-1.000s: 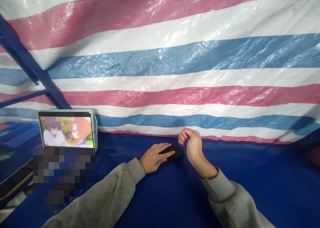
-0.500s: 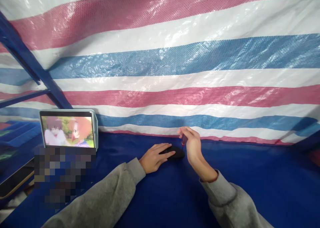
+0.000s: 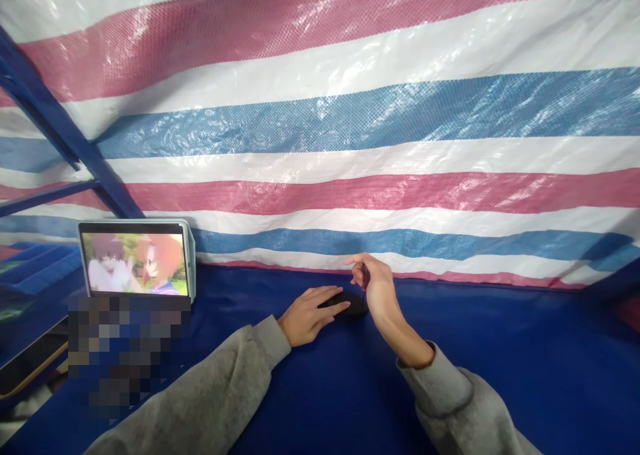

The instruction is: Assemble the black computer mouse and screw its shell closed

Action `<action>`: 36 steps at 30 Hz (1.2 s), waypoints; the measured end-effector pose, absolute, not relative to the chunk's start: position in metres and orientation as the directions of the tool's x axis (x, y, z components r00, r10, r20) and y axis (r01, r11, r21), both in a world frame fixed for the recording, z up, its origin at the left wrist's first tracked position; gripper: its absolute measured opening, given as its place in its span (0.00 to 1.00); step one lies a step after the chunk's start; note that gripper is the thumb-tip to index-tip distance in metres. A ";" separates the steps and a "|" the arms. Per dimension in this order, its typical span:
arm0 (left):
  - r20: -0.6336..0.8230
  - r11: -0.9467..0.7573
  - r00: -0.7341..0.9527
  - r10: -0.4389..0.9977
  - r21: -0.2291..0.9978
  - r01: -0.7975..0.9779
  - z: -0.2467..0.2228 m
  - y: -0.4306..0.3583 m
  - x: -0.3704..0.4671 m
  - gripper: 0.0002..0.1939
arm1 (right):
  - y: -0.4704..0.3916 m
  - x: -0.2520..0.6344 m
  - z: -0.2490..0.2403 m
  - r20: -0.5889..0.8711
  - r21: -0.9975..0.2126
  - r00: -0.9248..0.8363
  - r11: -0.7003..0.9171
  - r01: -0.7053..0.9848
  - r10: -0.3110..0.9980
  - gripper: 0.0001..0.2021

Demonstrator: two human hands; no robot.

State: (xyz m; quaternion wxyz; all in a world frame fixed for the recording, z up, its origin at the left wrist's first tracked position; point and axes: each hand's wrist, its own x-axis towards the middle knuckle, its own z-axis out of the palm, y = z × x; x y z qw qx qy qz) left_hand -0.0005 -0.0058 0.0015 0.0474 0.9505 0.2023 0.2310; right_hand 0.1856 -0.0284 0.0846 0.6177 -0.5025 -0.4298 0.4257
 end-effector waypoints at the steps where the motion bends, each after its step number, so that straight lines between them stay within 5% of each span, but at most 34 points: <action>1: 0.422 -0.914 0.811 0.406 0.182 0.363 0.001 -0.006 0.000 0.21 | -0.029 0.186 0.085 0.107 -0.990 0.254 0.128 -0.066 0.961 0.13; 10: 0.410 -0.914 0.818 0.405 0.182 0.361 0.002 -0.006 -0.001 0.21 | -0.037 0.196 0.098 0.154 -0.988 0.157 0.147 0.056 0.975 0.15; 13: 0.408 -0.914 0.818 0.406 0.179 0.364 0.002 -0.006 -0.001 0.21 | -0.038 0.199 0.100 0.263 -0.945 0.094 0.237 0.226 0.960 0.18; 19: 0.424 -0.919 0.815 0.395 0.170 0.356 0.002 -0.006 -0.001 0.21 | -0.037 0.203 0.099 0.462 -0.617 -0.092 0.394 0.682 0.882 0.20; 27: 0.422 -0.920 0.817 0.392 0.163 0.357 0.002 -0.006 0.000 0.21 | -0.046 0.199 0.112 0.345 -0.152 -0.209 0.274 0.950 0.915 0.21; 36: 0.407 -0.917 0.822 0.398 0.178 0.356 0.004 -0.006 0.000 0.21 | -0.047 0.209 0.121 0.252 -0.403 -0.202 0.293 0.867 0.946 0.29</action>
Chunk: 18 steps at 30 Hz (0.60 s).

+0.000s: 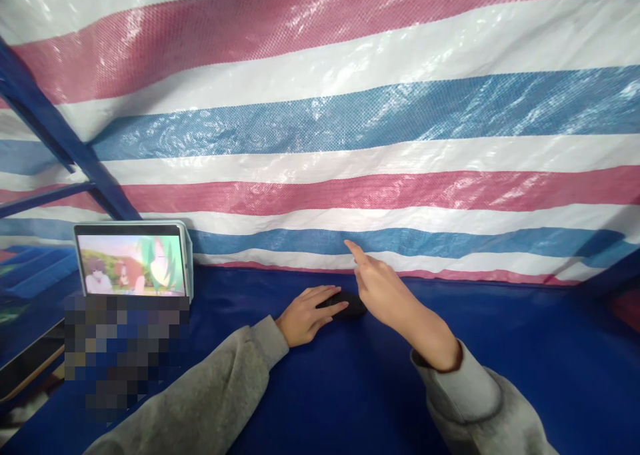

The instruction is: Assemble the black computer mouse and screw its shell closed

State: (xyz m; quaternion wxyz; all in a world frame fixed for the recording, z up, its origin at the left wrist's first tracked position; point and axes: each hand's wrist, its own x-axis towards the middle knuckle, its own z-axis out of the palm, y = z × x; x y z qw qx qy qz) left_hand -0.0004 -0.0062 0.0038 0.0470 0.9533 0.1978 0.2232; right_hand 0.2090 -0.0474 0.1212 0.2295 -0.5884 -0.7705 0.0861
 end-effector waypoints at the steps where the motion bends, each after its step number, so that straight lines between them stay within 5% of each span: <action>1: 0.405 -0.918 0.823 0.398 0.177 0.356 0.004 -0.006 0.000 0.21 | -0.047 0.209 0.122 0.250 -0.399 -0.194 0.283 0.872 0.949 0.28; 12: 0.414 -0.921 0.822 0.391 0.171 0.351 0.006 -0.007 0.000 0.21 | -0.043 0.213 0.118 0.200 -0.095 -0.124 0.145 0.985 0.972 0.25; 18: 0.409 -0.917 0.821 0.399 0.173 0.359 0.004 -0.007 0.000 0.21 | -0.046 0.211 0.122 0.200 -0.226 -0.166 0.210 0.951 0.966 0.29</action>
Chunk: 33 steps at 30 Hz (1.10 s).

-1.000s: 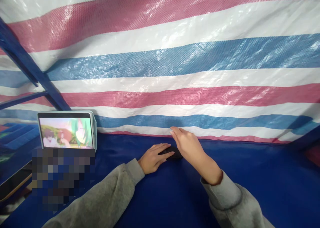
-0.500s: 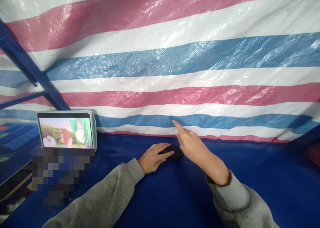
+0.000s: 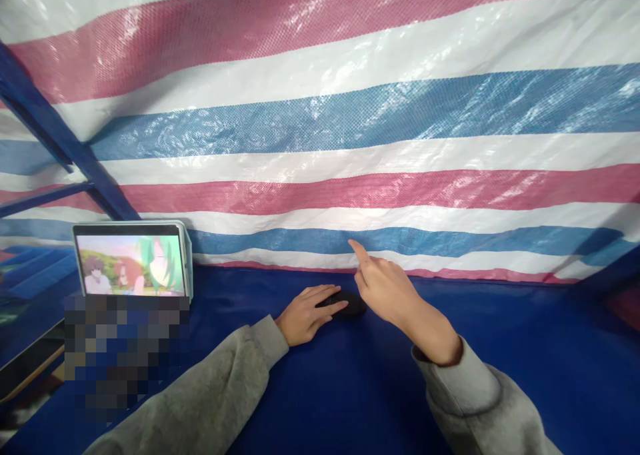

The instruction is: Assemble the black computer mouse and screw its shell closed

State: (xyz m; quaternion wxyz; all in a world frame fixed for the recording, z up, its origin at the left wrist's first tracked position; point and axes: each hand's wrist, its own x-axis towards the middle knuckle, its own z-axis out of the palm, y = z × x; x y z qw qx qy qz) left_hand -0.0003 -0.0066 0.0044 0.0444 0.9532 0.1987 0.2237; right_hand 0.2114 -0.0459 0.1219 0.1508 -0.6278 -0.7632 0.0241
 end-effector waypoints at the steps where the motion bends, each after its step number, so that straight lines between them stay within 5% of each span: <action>1: 0.407 -0.917 0.821 0.400 0.176 0.359 0.004 -0.006 0.000 0.21 | -0.046 0.211 0.122 0.202 -0.266 -0.178 0.229 0.936 0.963 0.29; 5: 0.407 -0.914 0.818 0.406 0.184 0.362 0.004 -0.006 -0.001 0.21 | -0.043 0.209 0.119 0.228 -0.342 -0.180 0.252 0.905 0.957 0.23; 9: 0.412 -0.915 0.817 0.404 0.183 0.361 0.004 -0.007 -0.001 0.21 | -0.038 0.212 0.114 0.249 -0.198 -0.176 0.228 0.953 0.952 0.13; 12: 0.411 -0.917 0.819 0.400 0.179 0.357 0.004 -0.007 -0.001 0.21 | -0.038 0.213 0.115 0.247 -0.068 -0.151 0.173 0.983 0.957 0.15; 17: 0.411 -0.917 0.819 0.400 0.175 0.359 0.003 -0.007 -0.001 0.21 | -0.047 0.212 0.124 0.269 -0.024 -0.178 0.191 0.981 0.947 0.12; 27: 0.410 -0.912 0.815 0.410 0.184 0.366 0.005 -0.007 -0.001 0.21 | -0.045 0.213 0.123 0.222 -0.108 -0.122 0.149 0.983 0.967 0.17; 33: 0.414 -0.909 0.810 0.416 0.191 0.369 0.004 -0.008 -0.001 0.21 | -0.047 0.214 0.122 0.226 -0.156 -0.208 0.246 0.957 0.952 0.11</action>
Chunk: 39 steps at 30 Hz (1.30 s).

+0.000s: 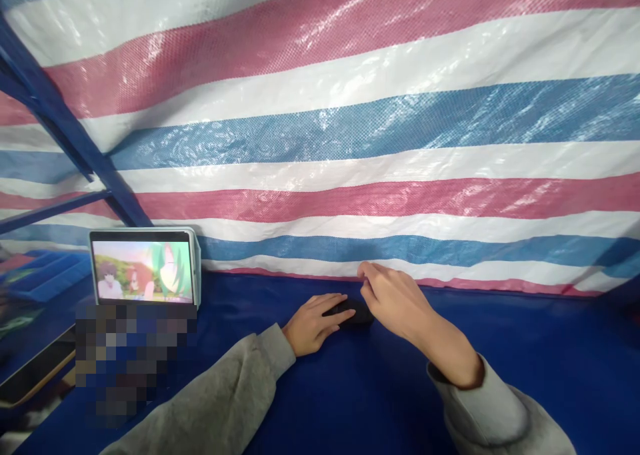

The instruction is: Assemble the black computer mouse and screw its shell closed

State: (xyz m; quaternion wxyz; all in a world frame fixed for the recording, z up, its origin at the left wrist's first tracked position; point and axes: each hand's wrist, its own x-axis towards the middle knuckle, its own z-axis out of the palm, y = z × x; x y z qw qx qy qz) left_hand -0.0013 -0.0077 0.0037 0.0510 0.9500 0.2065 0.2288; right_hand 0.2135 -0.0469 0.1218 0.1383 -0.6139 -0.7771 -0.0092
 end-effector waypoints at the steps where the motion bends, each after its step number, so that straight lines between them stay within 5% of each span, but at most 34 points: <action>1: 0.410 -0.909 0.811 0.418 0.191 0.371 0.004 -0.008 -0.002 0.21 | -0.046 0.214 0.121 0.222 -0.158 -0.204 0.241 0.958 0.954 0.11; 20: 0.404 -0.903 0.808 0.429 0.208 0.376 0.007 -0.009 -0.002 0.21 | -0.046 0.215 0.120 0.284 -0.131 -0.241 0.286 0.949 0.928 0.13; 39: 0.424 -0.906 0.801 0.422 0.207 0.368 0.007 -0.009 -0.002 0.22 | -0.044 0.214 0.116 0.265 -0.069 -0.142 0.166 0.984 0.954 0.16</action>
